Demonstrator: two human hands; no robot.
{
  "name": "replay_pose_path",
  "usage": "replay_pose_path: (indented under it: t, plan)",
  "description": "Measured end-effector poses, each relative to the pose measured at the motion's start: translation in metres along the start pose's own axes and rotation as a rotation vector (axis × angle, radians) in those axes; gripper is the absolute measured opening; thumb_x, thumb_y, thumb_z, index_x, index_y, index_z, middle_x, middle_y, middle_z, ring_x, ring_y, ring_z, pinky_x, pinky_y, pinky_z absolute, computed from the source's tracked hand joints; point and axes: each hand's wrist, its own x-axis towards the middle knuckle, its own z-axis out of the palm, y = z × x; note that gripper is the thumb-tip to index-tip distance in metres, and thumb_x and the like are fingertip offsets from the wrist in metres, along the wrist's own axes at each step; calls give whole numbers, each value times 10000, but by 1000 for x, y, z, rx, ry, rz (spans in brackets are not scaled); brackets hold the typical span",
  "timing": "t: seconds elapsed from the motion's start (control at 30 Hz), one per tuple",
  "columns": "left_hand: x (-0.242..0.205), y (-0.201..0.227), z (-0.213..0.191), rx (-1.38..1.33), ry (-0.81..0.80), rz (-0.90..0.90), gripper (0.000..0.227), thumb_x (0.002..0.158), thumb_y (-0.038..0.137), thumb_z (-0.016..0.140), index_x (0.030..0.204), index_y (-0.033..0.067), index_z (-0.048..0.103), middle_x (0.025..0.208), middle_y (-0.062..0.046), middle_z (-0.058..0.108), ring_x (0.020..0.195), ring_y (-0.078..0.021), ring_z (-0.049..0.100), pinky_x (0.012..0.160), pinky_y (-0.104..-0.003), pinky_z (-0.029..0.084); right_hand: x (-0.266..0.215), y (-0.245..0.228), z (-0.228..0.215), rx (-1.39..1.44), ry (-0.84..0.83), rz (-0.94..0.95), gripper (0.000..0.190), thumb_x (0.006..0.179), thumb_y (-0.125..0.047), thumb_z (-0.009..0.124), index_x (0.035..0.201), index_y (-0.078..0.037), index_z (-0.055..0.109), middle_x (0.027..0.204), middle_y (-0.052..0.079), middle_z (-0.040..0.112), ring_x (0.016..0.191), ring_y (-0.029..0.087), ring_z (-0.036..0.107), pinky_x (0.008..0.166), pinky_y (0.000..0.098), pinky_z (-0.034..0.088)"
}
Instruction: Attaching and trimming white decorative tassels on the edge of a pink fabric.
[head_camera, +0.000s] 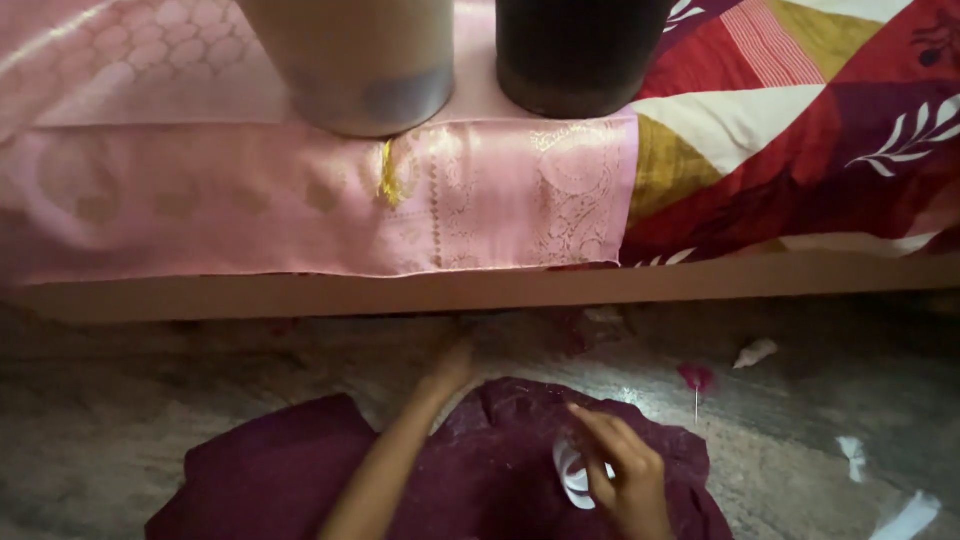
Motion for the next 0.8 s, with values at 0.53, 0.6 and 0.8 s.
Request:
replay_pose_path:
  t: [0.53, 0.6, 0.8]
  plan:
    - [-3, -57, 44, 43, -118, 196, 258, 902, 84, 642, 1136, 20, 728, 1112, -233, 724, 1027, -399, 678, 877, -476, 547, -21, 64, 53, -39, 8, 234, 178, 869, -67, 668, 982, -105, 799, 970, 84, 832, 887, 204, 832, 766, 361, 640]
    - [-6, -70, 41, 53, -124, 217, 260, 900, 72, 634, 1136, 18, 729, 1119, -239, 725, 1036, -408, 681, 883, -482, 551, -16, 62, 54, -9, 35, 247, 197, 877, -43, 645, 977, -102, 804, 968, 87, 836, 906, 213, 831, 775, 365, 640]
    - [9, 60, -1, 35, -159, 234, 313, 871, 127, 757, 1161, 9, 756, 1137, -261, 700, 1103, -461, 633, 912, -602, 482, 33, 29, 11, 11, 122, 206, 279, 871, 1, 632, 1097, -92, 767, 1030, 116, 808, 913, 230, 821, 791, 361, 664]
